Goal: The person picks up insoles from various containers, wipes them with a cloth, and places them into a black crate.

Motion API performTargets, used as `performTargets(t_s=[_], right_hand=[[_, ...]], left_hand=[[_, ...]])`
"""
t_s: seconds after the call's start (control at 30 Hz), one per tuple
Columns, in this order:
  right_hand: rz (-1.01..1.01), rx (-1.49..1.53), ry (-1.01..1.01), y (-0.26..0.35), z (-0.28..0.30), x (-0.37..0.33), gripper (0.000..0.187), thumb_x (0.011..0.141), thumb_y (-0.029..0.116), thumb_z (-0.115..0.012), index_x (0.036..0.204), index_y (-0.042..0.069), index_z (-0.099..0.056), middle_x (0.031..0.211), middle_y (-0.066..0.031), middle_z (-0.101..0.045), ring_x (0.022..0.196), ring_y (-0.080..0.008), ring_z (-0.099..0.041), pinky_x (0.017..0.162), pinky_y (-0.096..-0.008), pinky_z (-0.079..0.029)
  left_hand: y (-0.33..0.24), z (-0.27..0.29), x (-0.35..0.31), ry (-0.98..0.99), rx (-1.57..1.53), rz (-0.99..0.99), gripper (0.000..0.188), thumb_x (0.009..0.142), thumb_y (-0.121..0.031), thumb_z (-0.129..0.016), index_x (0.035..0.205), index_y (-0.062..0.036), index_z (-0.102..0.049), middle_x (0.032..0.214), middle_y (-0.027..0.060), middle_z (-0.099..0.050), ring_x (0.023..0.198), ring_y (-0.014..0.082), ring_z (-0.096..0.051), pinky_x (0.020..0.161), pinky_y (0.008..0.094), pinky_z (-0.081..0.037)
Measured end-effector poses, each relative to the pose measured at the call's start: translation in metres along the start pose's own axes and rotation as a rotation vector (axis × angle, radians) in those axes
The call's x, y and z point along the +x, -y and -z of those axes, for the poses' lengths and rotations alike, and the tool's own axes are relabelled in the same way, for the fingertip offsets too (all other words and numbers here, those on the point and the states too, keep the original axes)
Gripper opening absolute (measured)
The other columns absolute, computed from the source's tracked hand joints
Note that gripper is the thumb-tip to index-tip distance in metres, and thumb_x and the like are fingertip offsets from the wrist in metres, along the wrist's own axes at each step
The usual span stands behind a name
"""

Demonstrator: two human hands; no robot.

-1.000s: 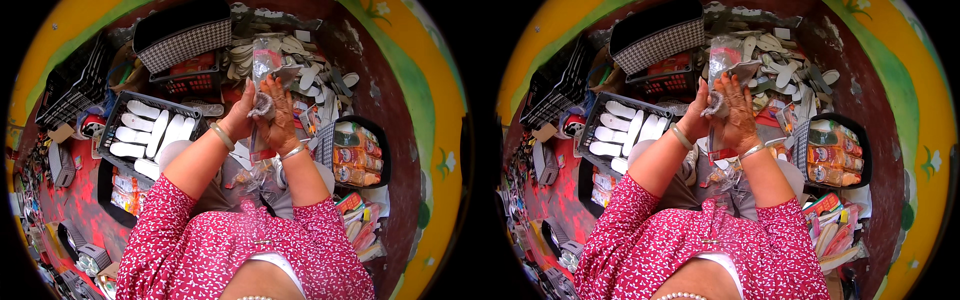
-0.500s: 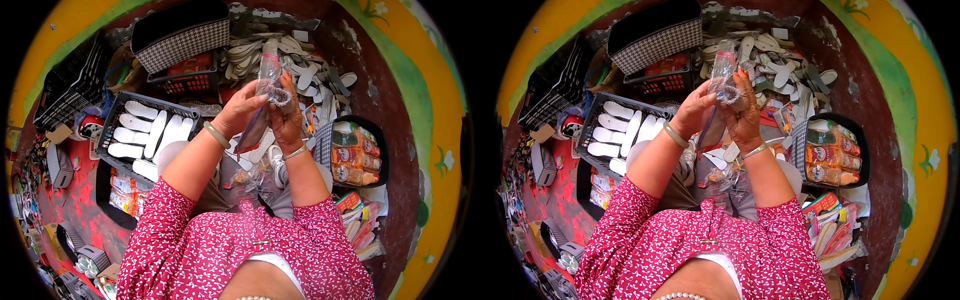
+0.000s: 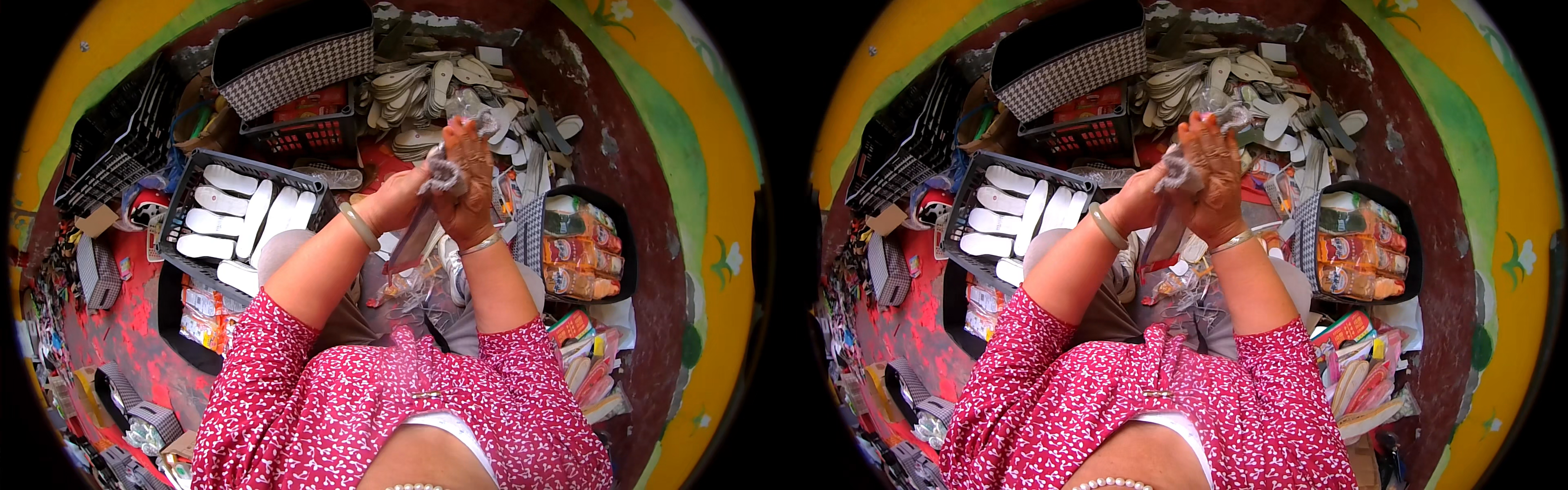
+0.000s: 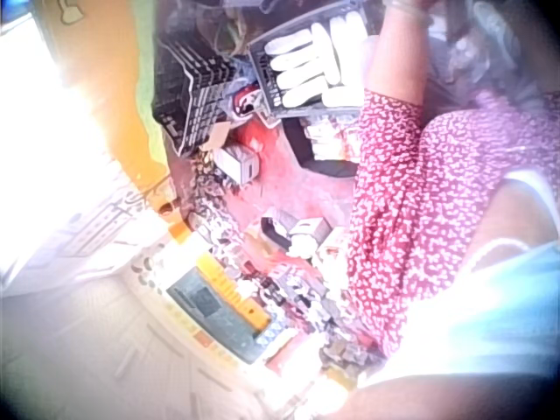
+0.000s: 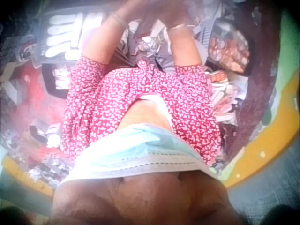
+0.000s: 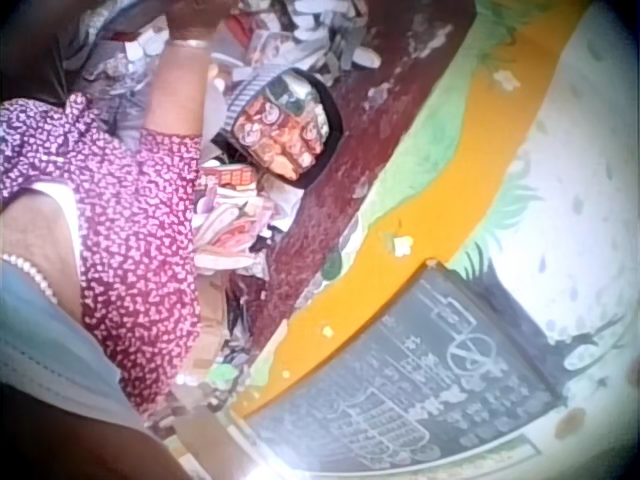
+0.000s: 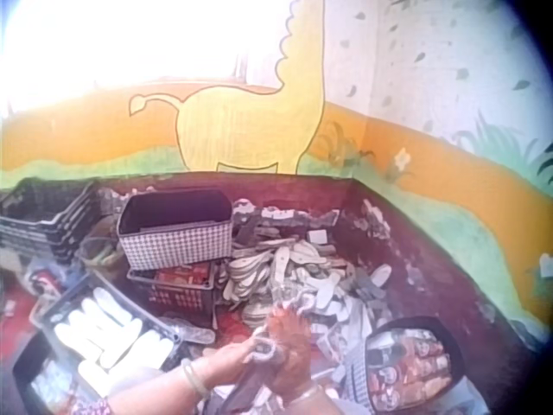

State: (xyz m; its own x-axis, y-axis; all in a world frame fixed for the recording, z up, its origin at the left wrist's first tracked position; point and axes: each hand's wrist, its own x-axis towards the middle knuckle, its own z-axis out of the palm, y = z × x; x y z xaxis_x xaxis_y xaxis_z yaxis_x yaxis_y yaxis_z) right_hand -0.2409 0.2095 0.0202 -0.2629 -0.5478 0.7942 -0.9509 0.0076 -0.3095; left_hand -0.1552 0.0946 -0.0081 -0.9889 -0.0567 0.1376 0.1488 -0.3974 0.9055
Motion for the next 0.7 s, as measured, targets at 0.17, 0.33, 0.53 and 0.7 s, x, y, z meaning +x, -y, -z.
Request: performTargets(t_s=[0.17,0.33,0.53,0.7], right_hand=[[-0.076,0.068,-0.138,-0.011,0.002,-0.001,0.05,0.087,0.038,-0.053,0.121,0.002,-0.052,0.13,-0.0149,-0.043,0.121,-0.0313,-0.04,0.101,-0.0405,-0.03],[-0.326,0.407,-0.287,-0.008,0.003,-0.002,0.035,0.087,0.025,-0.057,0.11,-0.001,-0.056,0.113,-0.0136,-0.054,0.1,-0.0239,-0.056,0.085,-0.031,-0.044],[-0.492,0.38,-0.278,-0.003,0.009,0.0,0.025,0.087,0.02,-0.057,0.102,0.0,-0.06,0.094,-0.0078,-0.061,0.083,-0.0164,-0.058,0.075,-0.0265,-0.045],[-0.774,0.575,-0.283,-0.017,0.013,-0.003,0.028,0.09,0.025,-0.051,0.096,-0.001,-0.062,0.086,-0.0065,-0.063,0.08,-0.0133,-0.057,0.07,-0.025,-0.045]], left_hand=[[0.0,-0.009,0.005,0.085,-0.201,0.23,0.049,0.095,-0.037,-0.036,0.133,-0.0047,-0.036,0.13,0.008,-0.044,0.117,0.0188,-0.044,0.1,0.0336,-0.033],[-0.005,-0.014,0.008,0.171,0.036,0.09,0.054,0.095,-0.037,-0.039,0.136,-0.0033,-0.03,0.131,0.0082,-0.043,0.12,0.0168,-0.039,0.102,0.0309,-0.029],[-0.011,-0.009,0.012,0.234,0.52,-0.153,0.044,0.092,-0.028,-0.049,0.126,-0.0003,-0.046,0.13,0.0095,-0.044,0.125,0.0177,-0.031,0.104,0.0318,-0.023],[-0.018,-0.014,0.011,0.22,0.405,-0.043,0.042,0.092,-0.029,-0.049,0.123,0.0002,-0.051,0.132,0.0093,-0.042,0.129,0.0208,-0.026,0.105,0.0334,-0.02]])
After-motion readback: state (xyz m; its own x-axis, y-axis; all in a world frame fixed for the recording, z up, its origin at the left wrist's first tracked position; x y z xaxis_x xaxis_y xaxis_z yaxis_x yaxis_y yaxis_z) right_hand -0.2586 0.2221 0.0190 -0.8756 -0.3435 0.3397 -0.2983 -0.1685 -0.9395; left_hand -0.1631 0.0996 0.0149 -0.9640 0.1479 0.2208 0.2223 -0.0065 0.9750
